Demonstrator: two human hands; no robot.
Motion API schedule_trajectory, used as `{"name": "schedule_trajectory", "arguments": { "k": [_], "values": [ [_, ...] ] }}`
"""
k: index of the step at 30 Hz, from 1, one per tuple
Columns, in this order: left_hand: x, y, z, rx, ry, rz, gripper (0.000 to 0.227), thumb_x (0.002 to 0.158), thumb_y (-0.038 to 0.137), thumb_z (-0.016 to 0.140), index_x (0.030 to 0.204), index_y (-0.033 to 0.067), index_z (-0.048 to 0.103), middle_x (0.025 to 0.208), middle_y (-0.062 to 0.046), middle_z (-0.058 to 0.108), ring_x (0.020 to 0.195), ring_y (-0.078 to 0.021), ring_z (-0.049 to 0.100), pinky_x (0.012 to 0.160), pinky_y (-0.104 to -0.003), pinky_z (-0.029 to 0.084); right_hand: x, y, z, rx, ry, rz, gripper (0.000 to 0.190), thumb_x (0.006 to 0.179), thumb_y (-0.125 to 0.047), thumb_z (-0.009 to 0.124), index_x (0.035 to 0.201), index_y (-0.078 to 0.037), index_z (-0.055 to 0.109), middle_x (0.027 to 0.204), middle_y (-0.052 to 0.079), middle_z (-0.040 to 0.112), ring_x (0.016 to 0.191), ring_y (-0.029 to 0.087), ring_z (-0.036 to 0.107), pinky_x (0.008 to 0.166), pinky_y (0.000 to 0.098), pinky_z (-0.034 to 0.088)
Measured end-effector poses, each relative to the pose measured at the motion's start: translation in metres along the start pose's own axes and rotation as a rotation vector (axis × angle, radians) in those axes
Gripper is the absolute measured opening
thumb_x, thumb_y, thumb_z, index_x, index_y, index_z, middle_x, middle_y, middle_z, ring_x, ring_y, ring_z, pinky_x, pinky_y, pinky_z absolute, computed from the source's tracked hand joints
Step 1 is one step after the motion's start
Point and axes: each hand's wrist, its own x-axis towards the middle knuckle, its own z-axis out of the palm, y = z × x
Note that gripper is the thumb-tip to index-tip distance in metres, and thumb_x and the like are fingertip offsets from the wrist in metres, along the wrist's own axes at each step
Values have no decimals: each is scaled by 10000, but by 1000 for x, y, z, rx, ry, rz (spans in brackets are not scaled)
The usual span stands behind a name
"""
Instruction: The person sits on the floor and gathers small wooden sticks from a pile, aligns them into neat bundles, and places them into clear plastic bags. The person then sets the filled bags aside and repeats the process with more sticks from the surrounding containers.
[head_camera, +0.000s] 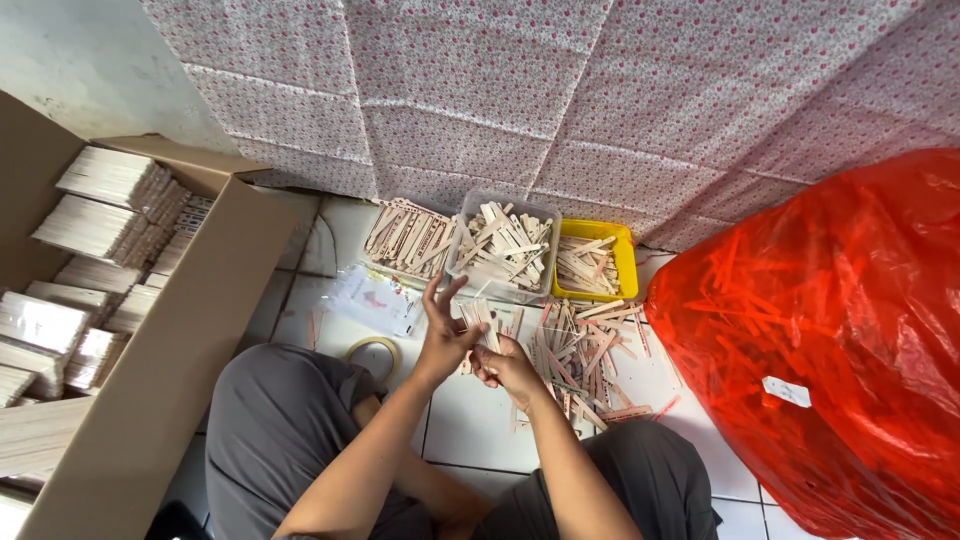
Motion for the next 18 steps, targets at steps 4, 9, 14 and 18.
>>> {"name": "schedule_trajectory", "arguments": {
  "k": [4, 9, 14, 18],
  "values": [
    [-7, 18, 10, 322, -165, -3, 1154, 858, -43, 732, 1545, 152, -174, 1657, -211, 65, 1122, -566, 587, 963, -498, 585, -7, -14, 6, -53, 17, -28, 300, 914, 57, 553, 1188, -58, 511, 698, 119, 573, 495, 151, 550, 354, 187, 366],
    [-2, 13, 10, 373, -167, -63, 1179, 890, -51, 677, 1539, 147, -288, 1668, -175, -220, 1248, -616, 461, 1050, -542, 510, 5, 2, -11, -23, -18, -28, 626, 938, 82, 524, 1466, -210, 357, 717, 144, 567, 504, 174, 536, 375, 178, 361],
    [-6, 40, 19, 96, -126, -183, 1291, 846, -139, 664, 1527, 306, -338, 1660, -240, -153, 1324, -654, 252, 1105, -604, 386, 13, -3, -12, 65, -60, -11, 625, 959, 22, 587, 1474, -269, 384, 712, 137, 594, 504, 165, 559, 358, 158, 378],
    [10, 28, 1, 55, -191, -193, 1292, 849, -130, 681, 1530, 324, -318, 1658, -284, -46, 1351, -645, 268, 1129, -578, 396, 31, 19, -34, 161, -90, 32, 522, 965, -10, 619, 1409, -232, 459, 712, 139, 586, 486, 163, 560, 348, 163, 384]
  ]
}}
